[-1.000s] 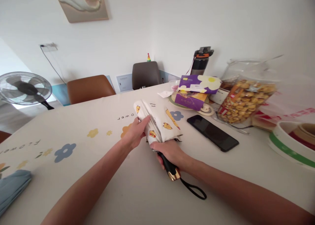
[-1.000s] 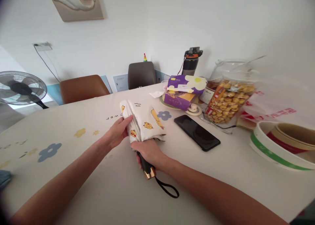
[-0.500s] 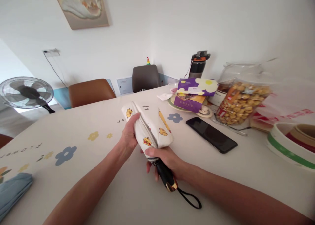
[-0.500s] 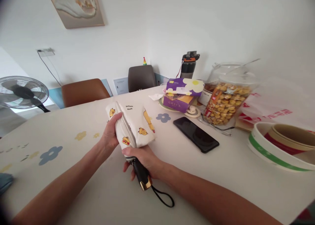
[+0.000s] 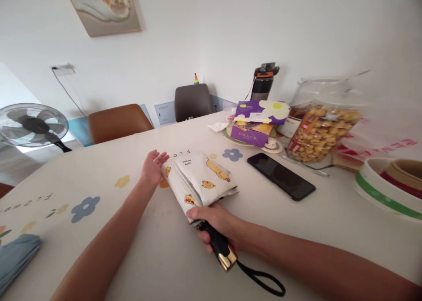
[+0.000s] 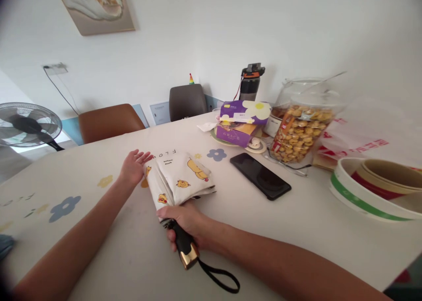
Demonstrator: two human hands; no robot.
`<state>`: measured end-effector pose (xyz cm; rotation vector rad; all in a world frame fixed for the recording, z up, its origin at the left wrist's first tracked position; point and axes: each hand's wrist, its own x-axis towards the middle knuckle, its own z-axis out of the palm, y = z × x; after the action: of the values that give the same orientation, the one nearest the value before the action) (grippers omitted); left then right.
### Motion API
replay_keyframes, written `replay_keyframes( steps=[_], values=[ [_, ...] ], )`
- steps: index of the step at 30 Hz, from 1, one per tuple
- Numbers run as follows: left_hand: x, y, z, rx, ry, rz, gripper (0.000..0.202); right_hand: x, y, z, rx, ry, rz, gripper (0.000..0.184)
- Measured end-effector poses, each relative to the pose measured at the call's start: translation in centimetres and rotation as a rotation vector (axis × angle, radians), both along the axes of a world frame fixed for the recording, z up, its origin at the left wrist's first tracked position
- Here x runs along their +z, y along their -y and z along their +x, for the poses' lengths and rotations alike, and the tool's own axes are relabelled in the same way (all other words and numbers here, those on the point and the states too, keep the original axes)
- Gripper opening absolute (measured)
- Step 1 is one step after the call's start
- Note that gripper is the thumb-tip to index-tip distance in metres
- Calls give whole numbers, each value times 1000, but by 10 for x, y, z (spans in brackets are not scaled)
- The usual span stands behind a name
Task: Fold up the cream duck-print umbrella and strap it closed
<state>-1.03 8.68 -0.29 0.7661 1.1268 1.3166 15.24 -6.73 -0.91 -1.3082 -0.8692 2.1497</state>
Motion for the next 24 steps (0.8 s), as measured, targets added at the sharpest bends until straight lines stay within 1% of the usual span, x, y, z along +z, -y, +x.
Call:
replay_keyframes(
  steps=[2, 3, 4, 5, 8, 9, 10, 11, 13, 15, 17, 19, 21, 24],
  values=[
    [5, -1, -1, 31, -15, 76, 14, -1, 1, -1, -4, 49, 23, 14],
    [8, 2, 1, 23, -59, 125, 17, -1, 1, -2, 4, 62, 28, 14],
    [12, 6, 5, 3, -145, 185, 20, -1, 1, -2, 23, 59, 21, 15],
    [16, 11, 9, -30, -273, 258, 22, -2, 0, -2, 46, 41, 2, 15],
    [28, 31, 25, -162, -800, 521, 19, -2, -3, 0, 103, -41, -77, 19],
    [31, 38, 30, -206, -933, 601, 19, -1, -4, 1, 106, -58, -88, 20],
    [32, 43, 36, -260, -1018, 665, 20, -1, -4, 2, 104, -69, -89, 21],
    [33, 48, 42, -321, -1054, 706, 23, -2, -5, 2, 101, -77, -85, 21],
    [30, 52, 54, -458, -1019, 723, 28, -3, -5, 2, 114, -74, -78, 21],
    [23, 52, 64, -582, -963, 687, 30, -5, -5, 1, 142, -56, -65, 20],
    [13, 48, 71, -674, -973, 641, 29, -8, -5, 0, 162, -47, -47, 20],
    [5, 45, 74, -739, -1025, 602, 28, -11, -5, -1, 165, -45, -31, 21],
    [0, 44, 74, -783, -1090, 605, 29, -13, -5, -2, 165, -47, -32, 21],
    [0, 45, 73, -790, -1213, 658, 33, -14, -4, -3, 148, -58, -33, 21]
  ],
)
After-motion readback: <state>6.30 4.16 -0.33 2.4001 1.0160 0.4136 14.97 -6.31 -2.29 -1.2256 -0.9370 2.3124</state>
